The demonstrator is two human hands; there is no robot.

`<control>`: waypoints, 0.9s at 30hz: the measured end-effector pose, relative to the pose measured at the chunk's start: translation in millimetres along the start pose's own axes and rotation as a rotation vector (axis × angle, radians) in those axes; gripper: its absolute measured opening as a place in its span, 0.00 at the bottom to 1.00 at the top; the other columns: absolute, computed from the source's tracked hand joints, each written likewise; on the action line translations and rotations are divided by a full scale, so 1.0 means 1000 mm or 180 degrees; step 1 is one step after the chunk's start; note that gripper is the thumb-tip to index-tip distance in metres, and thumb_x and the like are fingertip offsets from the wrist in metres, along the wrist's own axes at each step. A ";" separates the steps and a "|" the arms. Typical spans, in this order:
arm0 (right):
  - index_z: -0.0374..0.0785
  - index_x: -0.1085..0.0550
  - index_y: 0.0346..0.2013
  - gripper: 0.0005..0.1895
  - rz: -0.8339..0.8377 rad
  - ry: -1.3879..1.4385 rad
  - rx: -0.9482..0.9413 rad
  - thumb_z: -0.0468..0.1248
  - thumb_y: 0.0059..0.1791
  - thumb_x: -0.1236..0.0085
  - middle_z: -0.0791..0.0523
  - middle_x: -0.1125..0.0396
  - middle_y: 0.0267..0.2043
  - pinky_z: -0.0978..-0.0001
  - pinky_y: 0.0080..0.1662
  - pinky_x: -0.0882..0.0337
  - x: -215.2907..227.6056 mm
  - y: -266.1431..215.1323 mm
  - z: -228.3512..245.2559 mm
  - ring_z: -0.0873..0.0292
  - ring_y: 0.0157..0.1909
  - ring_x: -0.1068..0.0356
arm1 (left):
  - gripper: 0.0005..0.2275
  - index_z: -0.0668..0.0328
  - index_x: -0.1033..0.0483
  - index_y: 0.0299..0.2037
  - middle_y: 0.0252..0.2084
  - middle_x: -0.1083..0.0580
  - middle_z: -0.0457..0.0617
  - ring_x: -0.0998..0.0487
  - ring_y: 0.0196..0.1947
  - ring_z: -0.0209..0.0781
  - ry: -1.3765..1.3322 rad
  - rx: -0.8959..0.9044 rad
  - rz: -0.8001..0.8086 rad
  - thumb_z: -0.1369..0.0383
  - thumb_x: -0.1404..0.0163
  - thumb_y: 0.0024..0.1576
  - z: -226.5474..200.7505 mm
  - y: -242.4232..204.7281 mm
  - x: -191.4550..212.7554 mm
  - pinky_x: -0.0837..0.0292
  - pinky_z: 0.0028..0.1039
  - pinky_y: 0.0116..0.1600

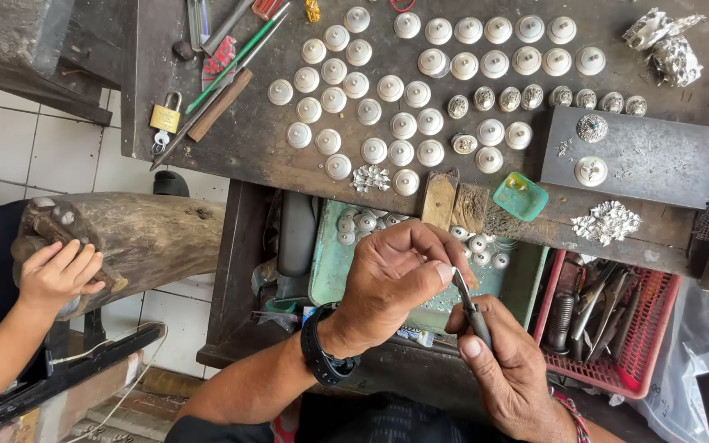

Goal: A person is using pliers to assemble or attach small silver jewelry components at a workshop bench.

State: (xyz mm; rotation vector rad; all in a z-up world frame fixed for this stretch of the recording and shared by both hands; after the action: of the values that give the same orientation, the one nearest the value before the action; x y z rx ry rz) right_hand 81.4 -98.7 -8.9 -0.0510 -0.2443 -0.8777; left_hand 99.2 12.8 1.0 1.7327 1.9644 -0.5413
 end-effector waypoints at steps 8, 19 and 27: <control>0.35 0.36 0.26 0.15 -0.0028 -0.0182 0.0006 0.42 0.48 0.65 0.58 0.44 0.27 0.75 0.33 0.41 0.001 0.003 0.004 0.64 0.28 0.44 | 0.03 0.57 0.34 0.26 0.30 0.31 0.48 0.28 0.31 0.38 0.0059 -0.0026 -0.0095 0.76 0.57 0.50 0.000 0.000 0.001 0.32 0.28 0.42; 0.33 0.35 0.25 0.14 -0.0213 -0.0524 0.0075 0.41 0.47 0.62 0.58 0.47 0.21 0.75 0.27 0.44 0.005 -0.004 -0.004 0.63 0.22 0.46 | 0.04 0.57 0.34 0.25 0.29 0.30 0.49 0.28 0.30 0.39 0.0109 0.0021 -0.0138 0.77 0.57 0.49 -0.001 -0.001 0.001 0.31 0.29 0.42; 0.35 0.44 0.17 0.12 -0.0858 -0.0764 0.0804 0.34 0.45 0.59 0.52 0.41 0.24 0.70 0.31 0.40 0.036 0.001 0.033 0.57 0.25 0.41 | 0.03 0.63 0.31 0.24 0.29 0.28 0.51 0.27 0.29 0.38 0.0190 0.0753 0.0118 0.78 0.55 0.48 0.024 -0.005 -0.007 0.26 0.24 0.38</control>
State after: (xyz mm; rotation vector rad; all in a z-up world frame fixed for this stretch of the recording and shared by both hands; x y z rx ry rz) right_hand 98.2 -120.5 31.7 0.1147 -0.5952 -1.1032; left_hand 97.0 -7.0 -14.5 1.9438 1.9704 -0.7426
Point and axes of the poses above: each hand's wrist, its own y-axis towards the middle knuckle, its own x-axis out of the back of the hand, z = x × y, the point moved 10 cm from there along y, towards the middle knuckle
